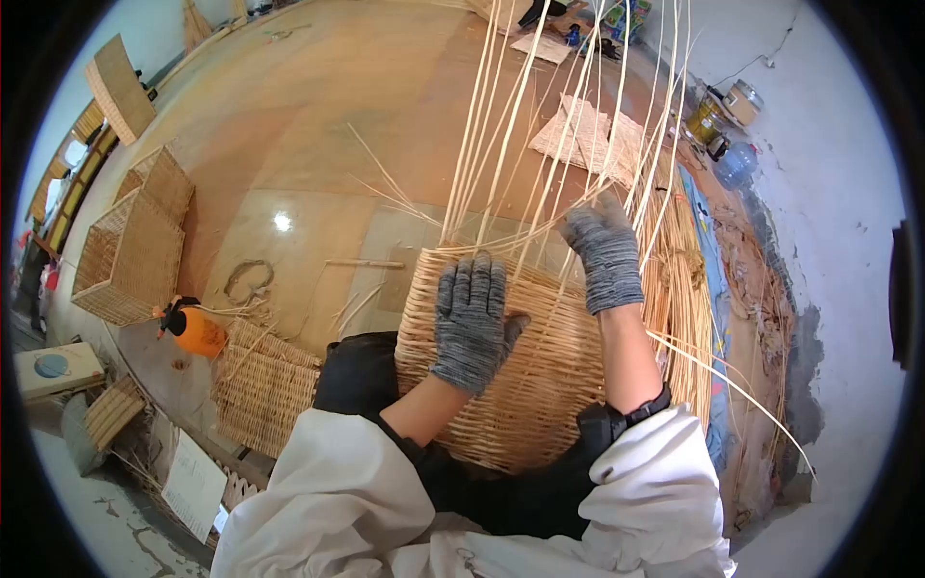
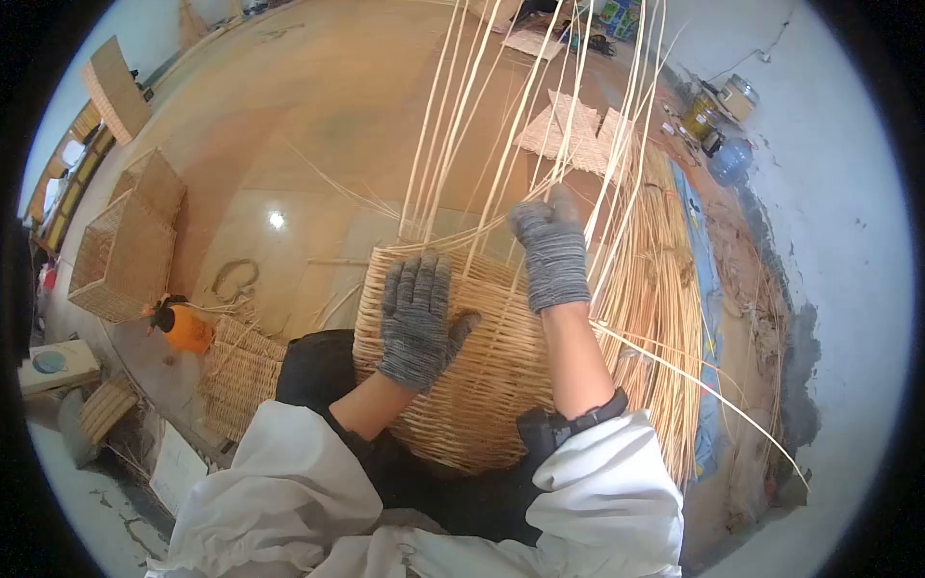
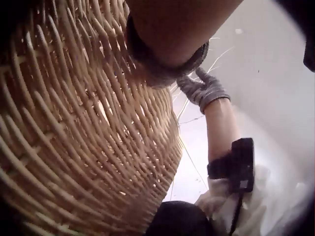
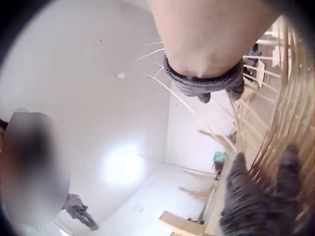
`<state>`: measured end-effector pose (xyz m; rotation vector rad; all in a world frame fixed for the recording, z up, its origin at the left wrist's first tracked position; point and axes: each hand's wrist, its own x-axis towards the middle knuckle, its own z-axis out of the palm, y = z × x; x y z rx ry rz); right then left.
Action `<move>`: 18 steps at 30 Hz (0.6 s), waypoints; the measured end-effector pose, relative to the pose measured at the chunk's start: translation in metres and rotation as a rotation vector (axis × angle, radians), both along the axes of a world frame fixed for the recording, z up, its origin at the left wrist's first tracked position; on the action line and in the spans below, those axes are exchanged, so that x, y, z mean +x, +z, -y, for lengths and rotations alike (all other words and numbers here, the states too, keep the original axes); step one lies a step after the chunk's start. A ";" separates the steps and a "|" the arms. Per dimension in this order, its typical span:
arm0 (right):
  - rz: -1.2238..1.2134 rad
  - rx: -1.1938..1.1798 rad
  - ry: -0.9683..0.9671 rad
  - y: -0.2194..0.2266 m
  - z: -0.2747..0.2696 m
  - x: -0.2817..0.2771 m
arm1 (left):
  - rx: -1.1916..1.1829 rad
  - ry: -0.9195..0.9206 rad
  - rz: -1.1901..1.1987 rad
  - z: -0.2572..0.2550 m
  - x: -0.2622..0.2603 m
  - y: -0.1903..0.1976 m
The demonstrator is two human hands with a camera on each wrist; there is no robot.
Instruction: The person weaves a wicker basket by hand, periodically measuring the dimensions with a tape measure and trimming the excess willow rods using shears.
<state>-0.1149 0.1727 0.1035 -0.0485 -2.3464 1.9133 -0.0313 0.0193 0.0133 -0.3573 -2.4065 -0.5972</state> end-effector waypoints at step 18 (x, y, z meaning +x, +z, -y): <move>-0.297 1.402 -0.471 -0.007 -0.034 0.029 | -0.247 -0.191 0.594 -0.066 -0.006 0.049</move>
